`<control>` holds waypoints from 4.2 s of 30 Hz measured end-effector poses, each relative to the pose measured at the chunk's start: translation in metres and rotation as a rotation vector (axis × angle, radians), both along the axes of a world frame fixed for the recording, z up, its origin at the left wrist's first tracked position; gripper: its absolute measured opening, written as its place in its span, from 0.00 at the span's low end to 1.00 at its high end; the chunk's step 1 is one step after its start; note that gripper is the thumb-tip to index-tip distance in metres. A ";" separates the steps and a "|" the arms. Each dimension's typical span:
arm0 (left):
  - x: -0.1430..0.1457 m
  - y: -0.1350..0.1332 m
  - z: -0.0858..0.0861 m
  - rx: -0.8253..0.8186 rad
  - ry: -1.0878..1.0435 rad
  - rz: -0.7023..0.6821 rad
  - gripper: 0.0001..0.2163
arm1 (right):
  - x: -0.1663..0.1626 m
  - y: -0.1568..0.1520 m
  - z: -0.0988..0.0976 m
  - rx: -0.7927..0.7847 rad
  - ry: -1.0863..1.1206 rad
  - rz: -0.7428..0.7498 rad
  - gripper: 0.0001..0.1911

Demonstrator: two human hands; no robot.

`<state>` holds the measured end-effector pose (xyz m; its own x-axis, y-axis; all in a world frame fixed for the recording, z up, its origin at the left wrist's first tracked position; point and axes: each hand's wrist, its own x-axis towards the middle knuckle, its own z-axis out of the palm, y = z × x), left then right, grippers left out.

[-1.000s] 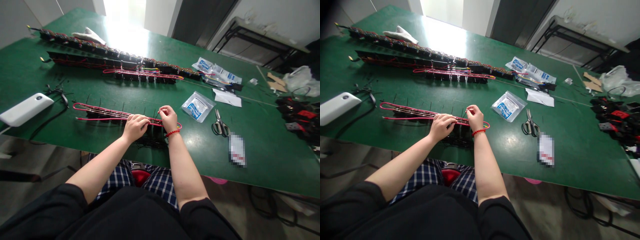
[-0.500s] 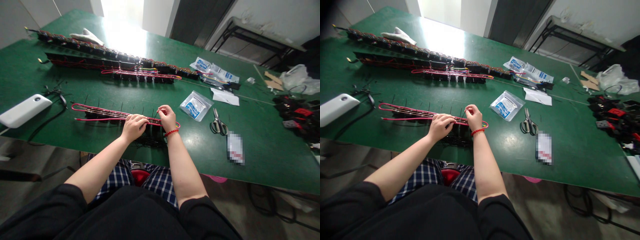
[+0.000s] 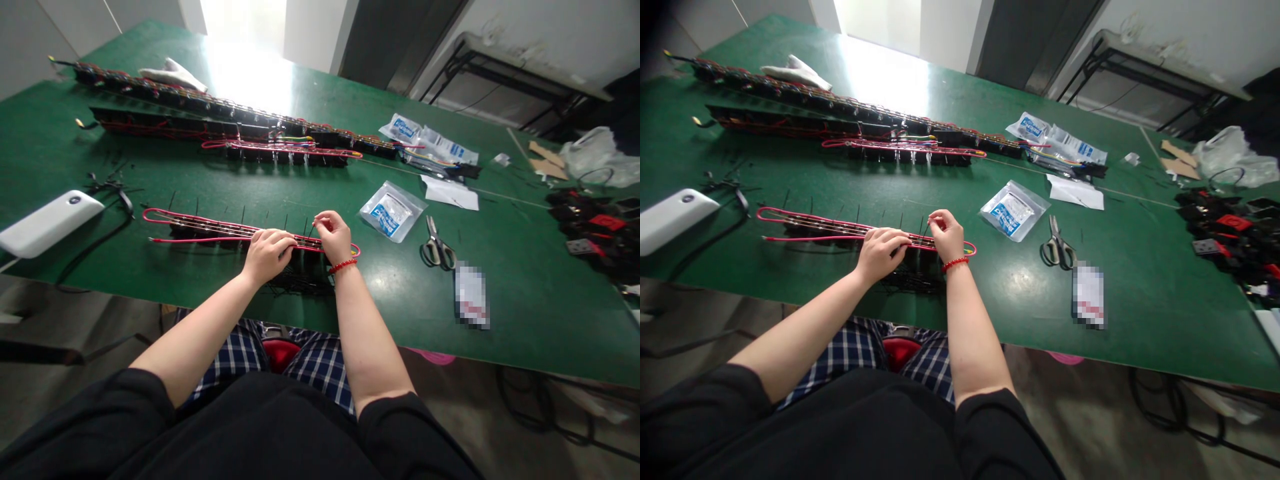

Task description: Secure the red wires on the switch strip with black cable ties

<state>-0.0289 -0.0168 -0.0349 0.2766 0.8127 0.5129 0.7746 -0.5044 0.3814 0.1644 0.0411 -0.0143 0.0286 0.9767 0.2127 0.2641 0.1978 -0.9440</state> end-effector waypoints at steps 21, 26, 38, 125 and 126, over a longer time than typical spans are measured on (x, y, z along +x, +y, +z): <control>0.000 0.000 0.001 -0.027 -0.002 0.003 0.08 | 0.000 0.000 -0.001 0.003 -0.070 0.035 0.04; 0.000 0.000 0.001 -0.027 -0.005 0.004 0.08 | 0.000 0.001 -0.004 0.010 -0.122 0.059 0.04; 0.000 0.001 0.003 -0.006 -0.011 0.014 0.08 | -0.005 -0.003 0.007 0.160 -0.520 0.133 0.05; 0.042 -0.014 0.008 -0.669 -0.803 0.068 0.08 | 0.014 -0.003 -0.002 -0.169 -0.075 0.278 0.09; 0.042 -0.014 0.008 -0.666 -0.822 0.070 0.09 | 0.014 -0.004 -0.001 -0.177 -0.057 0.291 0.10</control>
